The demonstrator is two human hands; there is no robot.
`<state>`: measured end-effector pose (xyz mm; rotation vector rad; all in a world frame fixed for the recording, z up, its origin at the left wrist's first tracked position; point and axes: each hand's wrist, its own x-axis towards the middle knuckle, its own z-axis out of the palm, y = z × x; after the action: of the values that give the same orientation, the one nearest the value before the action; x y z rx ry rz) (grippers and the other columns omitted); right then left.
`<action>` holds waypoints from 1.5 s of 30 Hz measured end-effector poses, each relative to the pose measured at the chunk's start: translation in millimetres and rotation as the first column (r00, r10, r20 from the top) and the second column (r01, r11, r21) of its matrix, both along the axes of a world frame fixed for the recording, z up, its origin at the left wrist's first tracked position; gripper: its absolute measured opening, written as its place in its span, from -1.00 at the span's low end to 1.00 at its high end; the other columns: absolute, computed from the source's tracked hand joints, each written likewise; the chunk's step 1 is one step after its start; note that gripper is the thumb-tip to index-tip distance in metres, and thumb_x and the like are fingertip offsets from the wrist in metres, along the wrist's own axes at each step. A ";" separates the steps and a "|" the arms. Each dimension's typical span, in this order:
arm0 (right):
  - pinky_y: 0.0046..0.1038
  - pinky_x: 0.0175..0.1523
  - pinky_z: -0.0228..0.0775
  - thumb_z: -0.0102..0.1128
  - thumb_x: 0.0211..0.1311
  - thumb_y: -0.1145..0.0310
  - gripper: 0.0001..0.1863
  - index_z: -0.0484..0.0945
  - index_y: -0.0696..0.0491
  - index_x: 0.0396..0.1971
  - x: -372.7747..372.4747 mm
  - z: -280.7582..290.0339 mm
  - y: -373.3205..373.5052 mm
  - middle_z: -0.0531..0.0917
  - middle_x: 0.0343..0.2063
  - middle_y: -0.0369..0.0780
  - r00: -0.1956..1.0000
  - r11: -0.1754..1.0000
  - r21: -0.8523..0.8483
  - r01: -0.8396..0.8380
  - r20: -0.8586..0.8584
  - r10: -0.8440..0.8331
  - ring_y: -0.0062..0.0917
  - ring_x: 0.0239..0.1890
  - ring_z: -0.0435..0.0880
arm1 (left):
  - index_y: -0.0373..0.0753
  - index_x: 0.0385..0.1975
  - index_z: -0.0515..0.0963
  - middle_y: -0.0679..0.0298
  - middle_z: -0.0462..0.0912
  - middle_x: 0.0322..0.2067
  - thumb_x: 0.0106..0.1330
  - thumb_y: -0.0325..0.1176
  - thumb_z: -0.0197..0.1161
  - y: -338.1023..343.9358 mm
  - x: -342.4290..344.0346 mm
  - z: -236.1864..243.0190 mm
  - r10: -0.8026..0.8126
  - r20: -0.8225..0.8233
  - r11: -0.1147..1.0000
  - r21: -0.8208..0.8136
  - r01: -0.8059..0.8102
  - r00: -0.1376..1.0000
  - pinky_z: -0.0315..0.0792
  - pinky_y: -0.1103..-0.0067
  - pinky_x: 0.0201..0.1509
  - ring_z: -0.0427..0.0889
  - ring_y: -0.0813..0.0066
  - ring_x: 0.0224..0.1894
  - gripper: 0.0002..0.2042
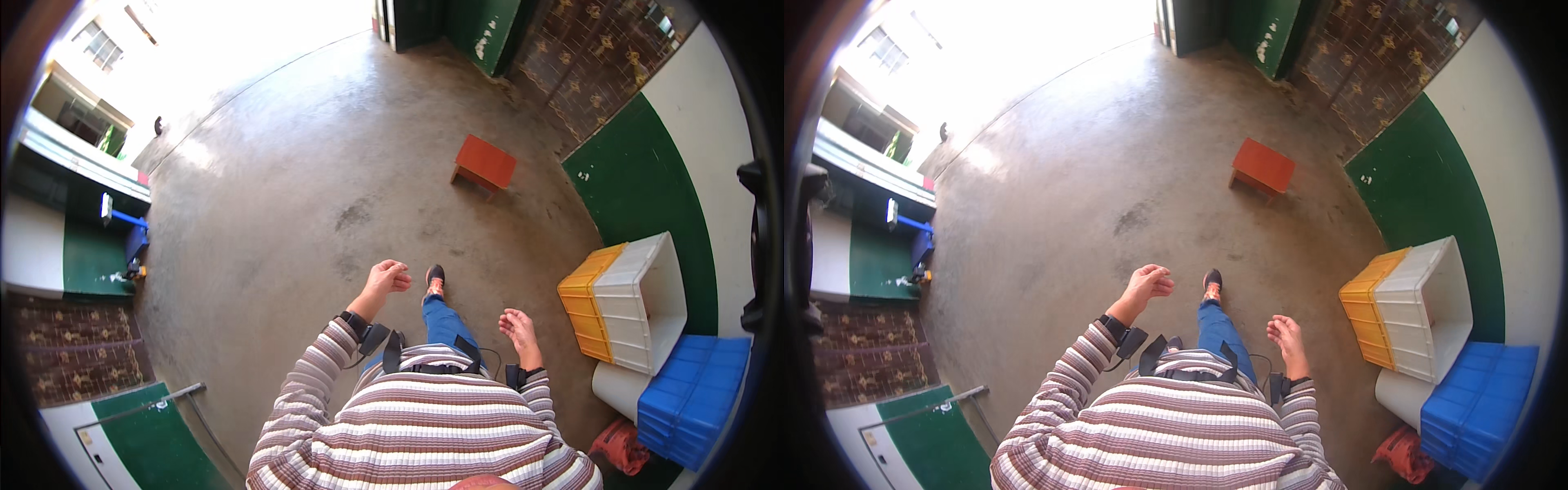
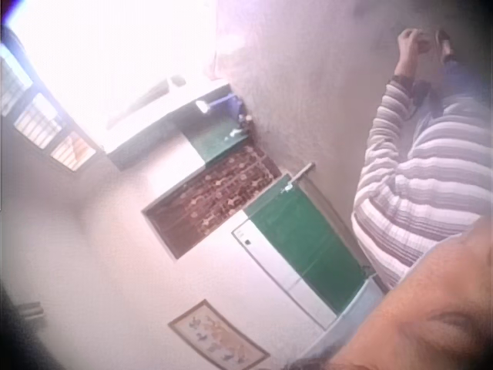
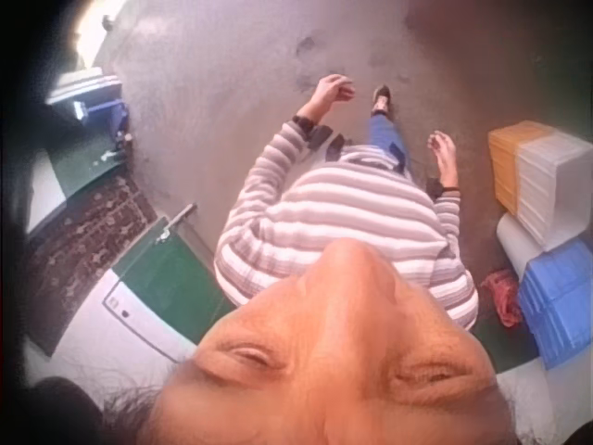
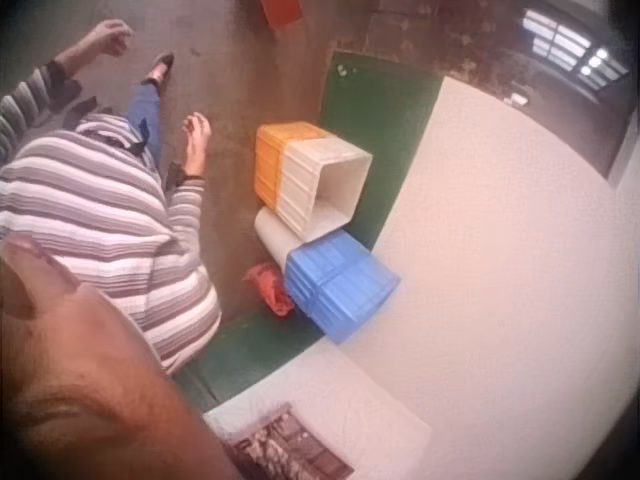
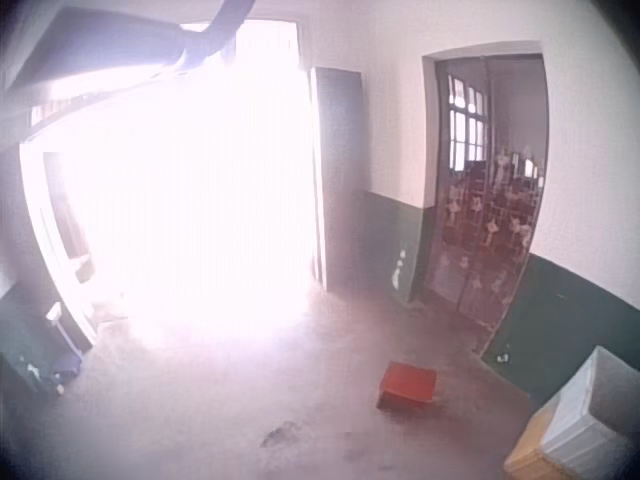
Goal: The person moves stacked blue crates and a white bin, then picks up a red rectangular tile and places it on a metal rack. The person then uses a string mop to sweep and mop the concrete floor around the room.
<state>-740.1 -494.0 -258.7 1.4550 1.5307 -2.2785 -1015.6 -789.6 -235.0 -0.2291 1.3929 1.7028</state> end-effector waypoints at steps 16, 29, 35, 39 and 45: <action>-0.53 -0.25 0.52 0.06 0.28 0.35 -0.85 0.48 0.03 -0.19 -309.4 -55.3 213.4 0.62 -0.38 -0.28 0.997 0.995 -0.071 -0.075 0.001 0.075 -0.58 -0.36 0.62 | -0.31 -0.27 0.47 0.06 0.61 -0.43 0.23 -0.32 0.12 148.5 -253.4 -27.5 0.161 0.134 0.965 -0.229 -0.127 0.978 0.58 0.45 -0.36 0.63 0.28 -0.47 -0.80; -0.60 -0.30 0.50 0.07 0.26 0.33 -0.80 0.47 0.06 -0.17 -399.0 -94.5 316.7 0.61 -0.39 -0.29 0.953 0.994 -0.112 -0.014 0.298 0.047 -0.65 -0.40 0.59 | -0.34 -0.33 0.48 0.11 0.62 -0.50 0.25 -0.34 0.11 391.2 -446.7 -116.3 -0.119 0.227 0.957 -0.235 0.173 0.967 0.55 0.53 -0.46 0.61 0.37 -0.55 -0.83; -0.61 -0.30 0.48 0.09 0.25 0.31 -0.80 0.47 0.04 -0.17 -466.5 -185.9 387.8 0.61 -0.39 -0.33 0.925 0.988 -0.153 -0.009 0.375 0.067 -0.68 -0.39 0.58 | -0.32 -0.29 0.51 0.16 0.62 -0.52 0.27 -0.29 0.11 464.0 -460.9 -211.0 -0.218 0.273 0.878 -0.365 0.311 0.937 0.51 0.55 -0.48 0.59 0.44 -0.57 -0.79; -0.59 -0.20 0.42 0.07 0.25 0.30 -0.79 0.46 0.01 -0.15 -493.6 -269.7 429.8 0.58 -0.36 -0.36 0.921 0.994 -0.102 0.035 0.390 0.008 -0.68 -0.33 0.55 | -0.34 -0.22 0.53 0.18 0.62 -0.45 0.25 -0.23 0.13 480.9 -451.9 -296.9 -0.298 0.280 0.785 -0.472 0.401 0.913 0.49 0.56 -0.45 0.58 0.45 -0.51 -0.72; -0.34 0.23 0.12 0.09 0.22 0.20 -0.47 0.28 0.04 0.17 -462.6 -405.1 475.2 0.27 0.18 -0.19 0.953 0.974 0.187 -0.127 0.296 0.068 -0.37 0.23 0.23 | -0.41 0.19 0.19 -0.06 0.51 -0.02 0.20 -0.25 0.18 522.2 -432.3 -414.3 -0.565 -0.062 0.586 -0.732 0.348 0.822 0.39 0.46 0.08 0.51 0.15 0.04 -0.40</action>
<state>-1202.8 -18.8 -663.8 1.6302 1.7372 -1.8016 -1448.0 -267.4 -649.3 -0.0055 2.0734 0.7184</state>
